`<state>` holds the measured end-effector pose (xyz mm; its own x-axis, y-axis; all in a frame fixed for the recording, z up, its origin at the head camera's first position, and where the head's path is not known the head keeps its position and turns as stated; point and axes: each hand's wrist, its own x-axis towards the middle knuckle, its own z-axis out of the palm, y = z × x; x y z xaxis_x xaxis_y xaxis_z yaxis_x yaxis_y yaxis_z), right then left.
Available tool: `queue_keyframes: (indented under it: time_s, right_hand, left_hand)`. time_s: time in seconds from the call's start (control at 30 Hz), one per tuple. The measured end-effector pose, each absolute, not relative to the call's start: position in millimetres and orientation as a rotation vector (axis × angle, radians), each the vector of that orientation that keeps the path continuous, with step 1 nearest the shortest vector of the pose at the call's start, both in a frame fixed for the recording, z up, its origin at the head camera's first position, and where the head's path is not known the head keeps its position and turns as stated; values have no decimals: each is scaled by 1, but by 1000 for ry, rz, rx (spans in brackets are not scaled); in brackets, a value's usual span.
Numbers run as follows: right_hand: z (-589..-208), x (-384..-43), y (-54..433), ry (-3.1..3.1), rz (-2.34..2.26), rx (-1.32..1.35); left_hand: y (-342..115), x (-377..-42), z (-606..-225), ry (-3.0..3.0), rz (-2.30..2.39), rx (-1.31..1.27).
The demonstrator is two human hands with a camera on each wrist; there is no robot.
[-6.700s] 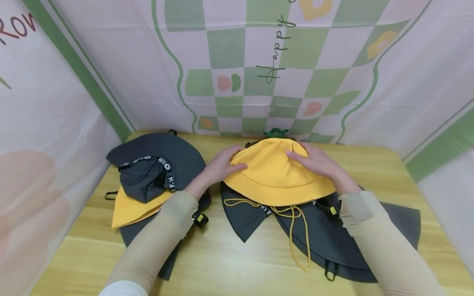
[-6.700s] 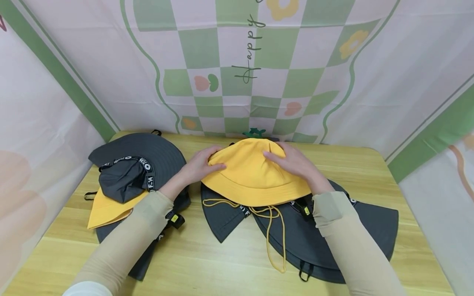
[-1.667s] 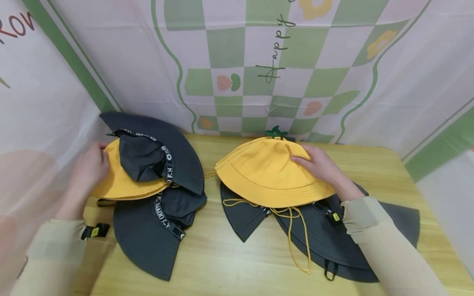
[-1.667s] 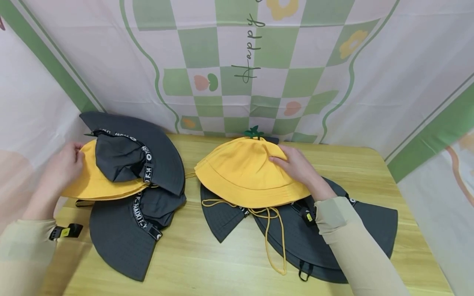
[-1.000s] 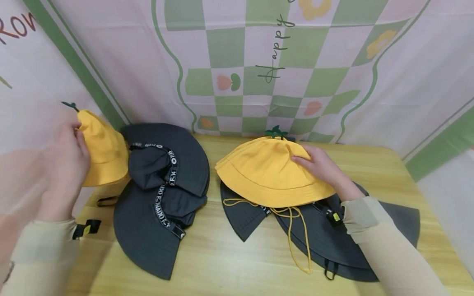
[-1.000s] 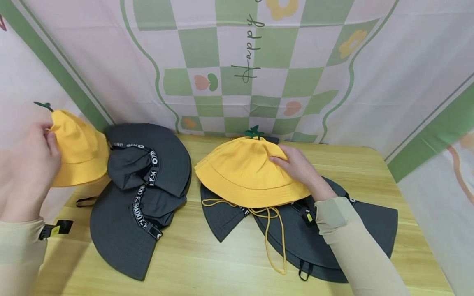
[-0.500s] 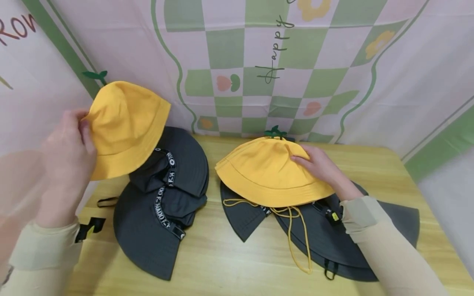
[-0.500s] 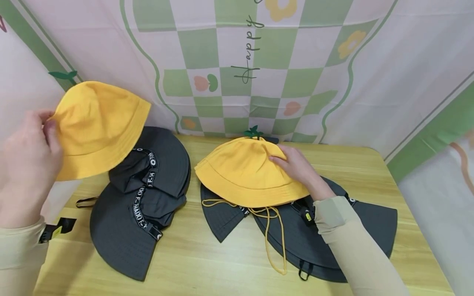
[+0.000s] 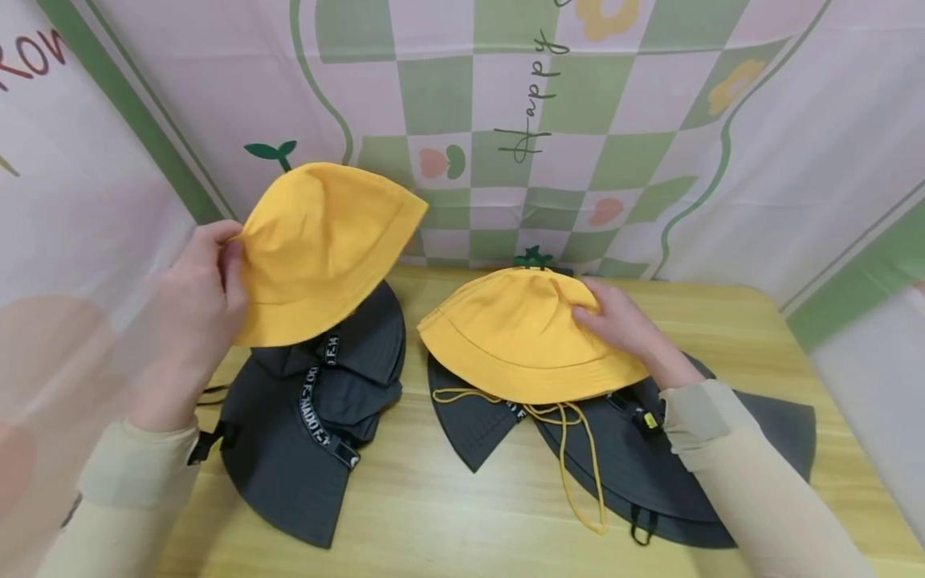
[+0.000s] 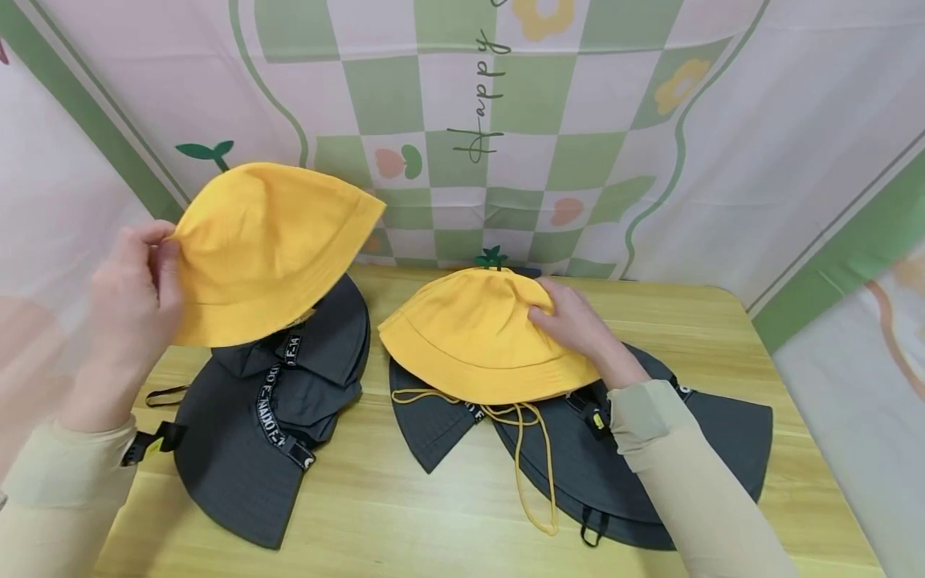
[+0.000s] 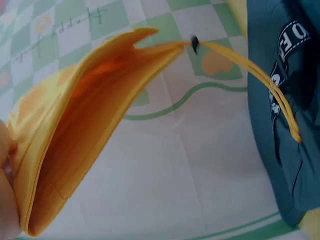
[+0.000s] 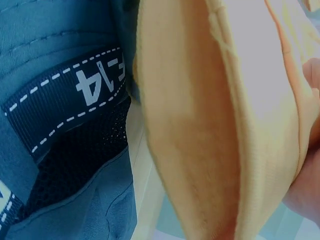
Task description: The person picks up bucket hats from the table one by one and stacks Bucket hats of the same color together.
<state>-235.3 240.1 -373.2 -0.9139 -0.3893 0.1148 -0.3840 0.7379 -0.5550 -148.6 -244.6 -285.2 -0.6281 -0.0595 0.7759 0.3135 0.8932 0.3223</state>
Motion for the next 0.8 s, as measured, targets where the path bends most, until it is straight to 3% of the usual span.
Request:
queue_keyframes:
  time_s: [0.8]
  right_hand:
    - [-369,-238,238,2891,-915,-610]
  left_hand:
    - [-195,-168,-320,-2185,-899,-727]
